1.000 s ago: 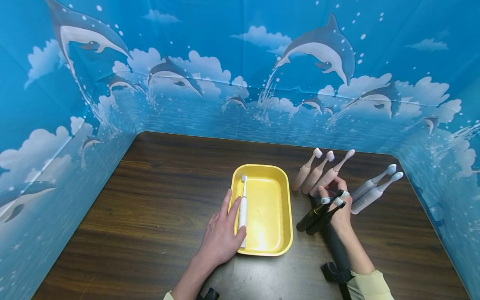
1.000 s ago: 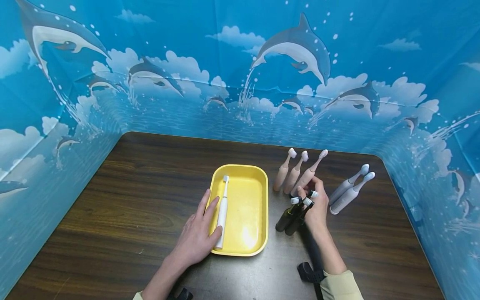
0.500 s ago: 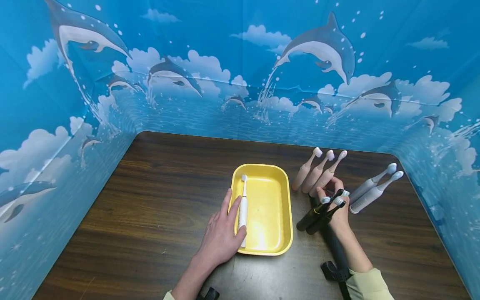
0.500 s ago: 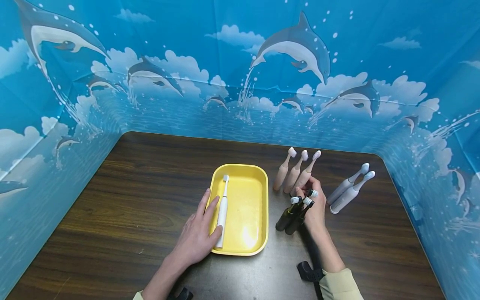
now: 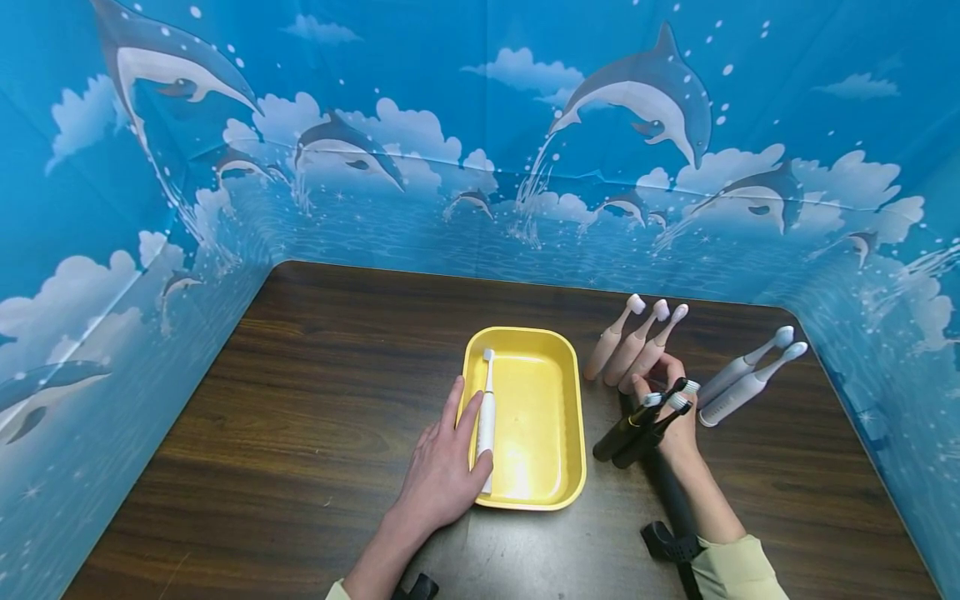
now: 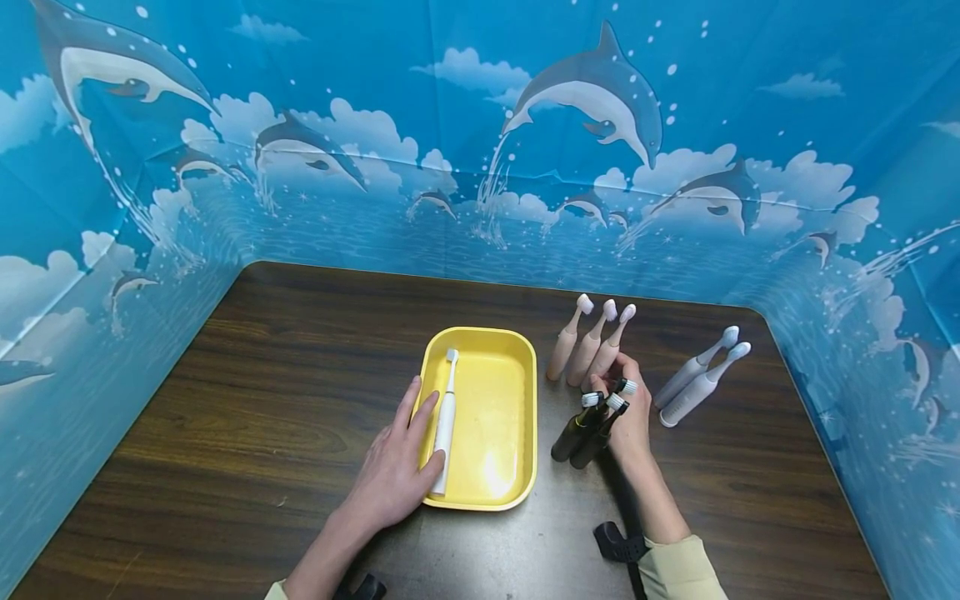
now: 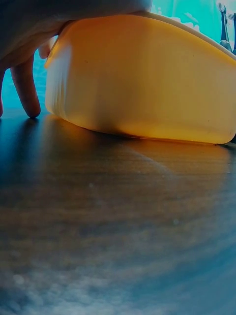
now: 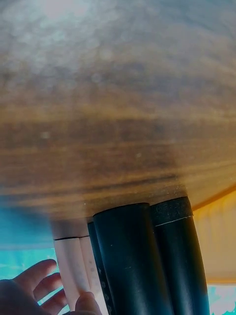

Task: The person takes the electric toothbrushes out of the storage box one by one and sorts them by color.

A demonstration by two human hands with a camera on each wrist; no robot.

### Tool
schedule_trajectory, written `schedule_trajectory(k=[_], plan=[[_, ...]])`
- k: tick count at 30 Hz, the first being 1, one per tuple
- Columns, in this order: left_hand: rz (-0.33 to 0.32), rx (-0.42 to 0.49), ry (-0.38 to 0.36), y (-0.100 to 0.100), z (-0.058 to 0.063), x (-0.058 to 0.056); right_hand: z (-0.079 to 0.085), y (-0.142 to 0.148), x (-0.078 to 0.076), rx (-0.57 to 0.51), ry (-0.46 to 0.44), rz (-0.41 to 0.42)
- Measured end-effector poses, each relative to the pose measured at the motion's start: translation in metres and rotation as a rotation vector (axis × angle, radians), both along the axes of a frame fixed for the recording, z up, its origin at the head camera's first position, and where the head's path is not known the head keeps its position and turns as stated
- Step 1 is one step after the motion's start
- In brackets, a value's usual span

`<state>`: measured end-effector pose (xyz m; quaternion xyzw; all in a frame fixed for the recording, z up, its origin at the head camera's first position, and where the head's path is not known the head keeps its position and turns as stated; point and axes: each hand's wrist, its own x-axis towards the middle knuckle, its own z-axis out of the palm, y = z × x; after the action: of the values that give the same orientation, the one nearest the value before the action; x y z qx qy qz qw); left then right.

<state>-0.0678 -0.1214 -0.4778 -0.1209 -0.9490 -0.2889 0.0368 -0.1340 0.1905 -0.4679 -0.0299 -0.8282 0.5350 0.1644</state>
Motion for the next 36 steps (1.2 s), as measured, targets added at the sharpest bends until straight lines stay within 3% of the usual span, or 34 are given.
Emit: schedule_trajectory(k=[5, 12, 16, 21, 25, 32, 36], plan=[[-0.002, 0.000, 0.009, 0.000, -0.001, 0.000, 0.011, -0.003, 0.006, 0.019, -0.028, 0.022], [0.002, -0.002, 0.004, 0.000, -0.001, 0.000, -0.015, 0.009, -0.004, 0.050, -0.058, -0.011], [0.000, 0.003, -0.006, 0.001, -0.001, -0.001, -0.015, 0.013, -0.001, 0.077, -0.068, -0.010], [-0.001, 0.001, -0.006, 0.000, -0.001, -0.001, 0.003, 0.014, 0.007, 0.117, -0.053, -0.043], [0.000, 0.013, -0.002, -0.001, 0.000, 0.000, 0.020, 0.015, 0.015, 0.136, 0.012, -0.118], [0.004, 0.011, -0.011, -0.001, -0.001, 0.000, 0.052, 0.011, 0.031, -0.106, 0.196, -0.209], [0.004, 0.006, -0.006, 0.000, -0.001, 0.000, 0.072, 0.008, 0.040, -0.140, 0.333, -0.240]])
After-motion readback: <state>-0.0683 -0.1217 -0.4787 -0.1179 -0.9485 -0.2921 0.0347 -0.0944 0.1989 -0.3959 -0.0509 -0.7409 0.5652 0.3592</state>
